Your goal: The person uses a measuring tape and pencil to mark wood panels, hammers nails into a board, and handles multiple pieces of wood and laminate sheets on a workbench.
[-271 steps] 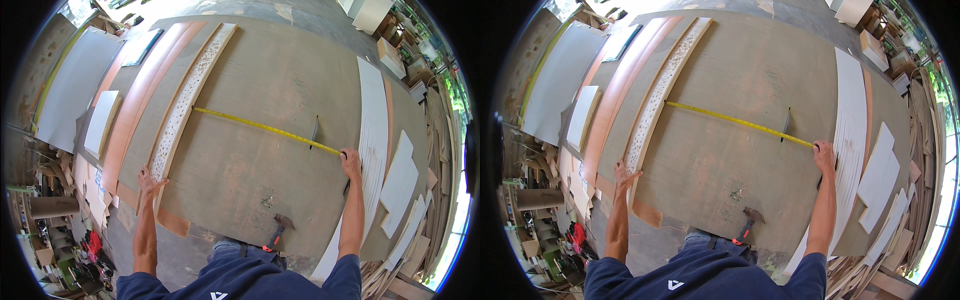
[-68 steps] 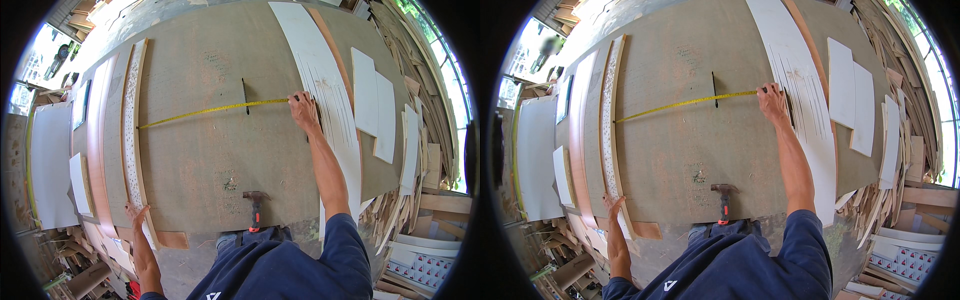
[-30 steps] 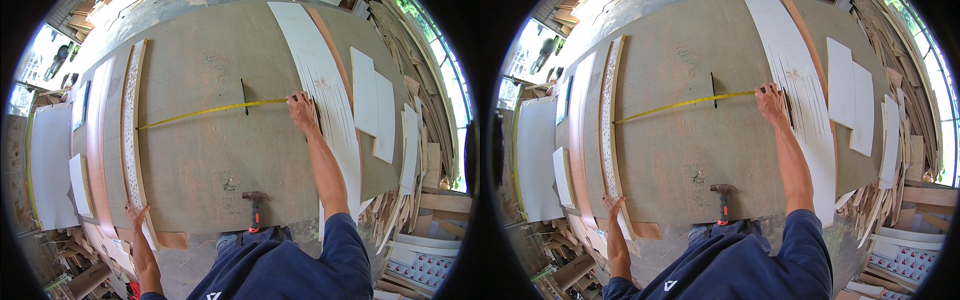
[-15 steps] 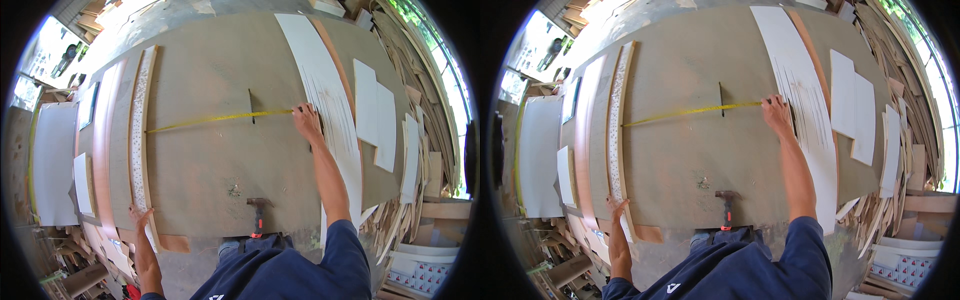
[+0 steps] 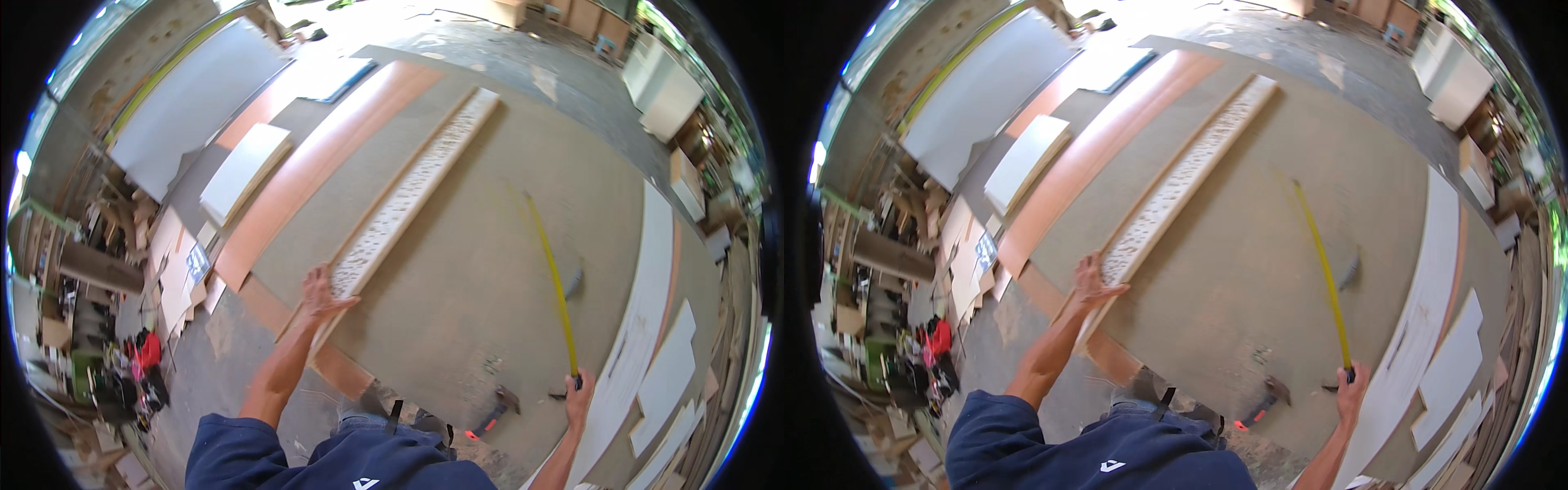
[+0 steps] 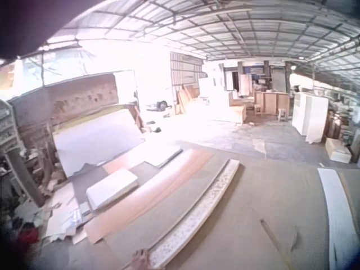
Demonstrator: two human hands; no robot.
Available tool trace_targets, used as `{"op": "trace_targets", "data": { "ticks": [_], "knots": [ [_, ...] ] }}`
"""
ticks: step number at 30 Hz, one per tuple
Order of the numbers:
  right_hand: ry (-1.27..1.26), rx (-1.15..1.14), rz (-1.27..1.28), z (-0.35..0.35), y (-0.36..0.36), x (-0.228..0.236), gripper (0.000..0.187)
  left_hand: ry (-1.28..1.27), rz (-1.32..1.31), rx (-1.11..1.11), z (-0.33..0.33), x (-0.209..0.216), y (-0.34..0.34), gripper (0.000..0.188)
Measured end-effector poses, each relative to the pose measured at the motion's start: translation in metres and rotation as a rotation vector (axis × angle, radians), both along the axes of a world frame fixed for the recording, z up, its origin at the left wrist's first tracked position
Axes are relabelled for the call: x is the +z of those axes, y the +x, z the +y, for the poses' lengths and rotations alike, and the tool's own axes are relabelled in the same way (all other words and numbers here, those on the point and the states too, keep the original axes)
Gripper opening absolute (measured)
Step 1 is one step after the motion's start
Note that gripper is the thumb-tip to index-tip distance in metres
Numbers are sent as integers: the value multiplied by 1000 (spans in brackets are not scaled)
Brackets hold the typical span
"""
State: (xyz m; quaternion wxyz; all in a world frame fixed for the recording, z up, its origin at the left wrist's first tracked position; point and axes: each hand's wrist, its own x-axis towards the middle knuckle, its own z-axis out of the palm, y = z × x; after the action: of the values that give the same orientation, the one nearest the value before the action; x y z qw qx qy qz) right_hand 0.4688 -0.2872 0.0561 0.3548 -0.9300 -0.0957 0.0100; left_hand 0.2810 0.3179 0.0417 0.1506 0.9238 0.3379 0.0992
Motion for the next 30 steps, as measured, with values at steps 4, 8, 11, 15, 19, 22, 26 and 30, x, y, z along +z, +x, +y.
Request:
{"op": "trace_targets", "data": {
  "ticks": [4,8,11,15,19,22,26,30],
  "knots": [
    [57,-3,52,109,-52,-2,23,25,-7,3,5,-15,-3,114],
    [51,146,-192,253,-91,17,18,-58,-102,-27,-2,-22,-1,114],
    [118,304,-182,372,-105,35,21,-163,-81,-36,-8,-21,0,115],
    [157,736,-195,552,-123,70,37,-145,-19,-12,6,-60,-1,122],
    [-198,1195,-513,671,-129,6,38,-76,-411,-213,-11,-70,-3,126],
    [-253,1274,-510,705,-139,-27,34,-322,9,-49,-3,-25,7,129],
    [-349,1274,-491,693,-148,-35,39,-462,87,-83,-2,-14,8,129],
    [-28,889,-403,646,-152,17,47,-61,-225,-100,7,-62,-9,124]
  ]
}}
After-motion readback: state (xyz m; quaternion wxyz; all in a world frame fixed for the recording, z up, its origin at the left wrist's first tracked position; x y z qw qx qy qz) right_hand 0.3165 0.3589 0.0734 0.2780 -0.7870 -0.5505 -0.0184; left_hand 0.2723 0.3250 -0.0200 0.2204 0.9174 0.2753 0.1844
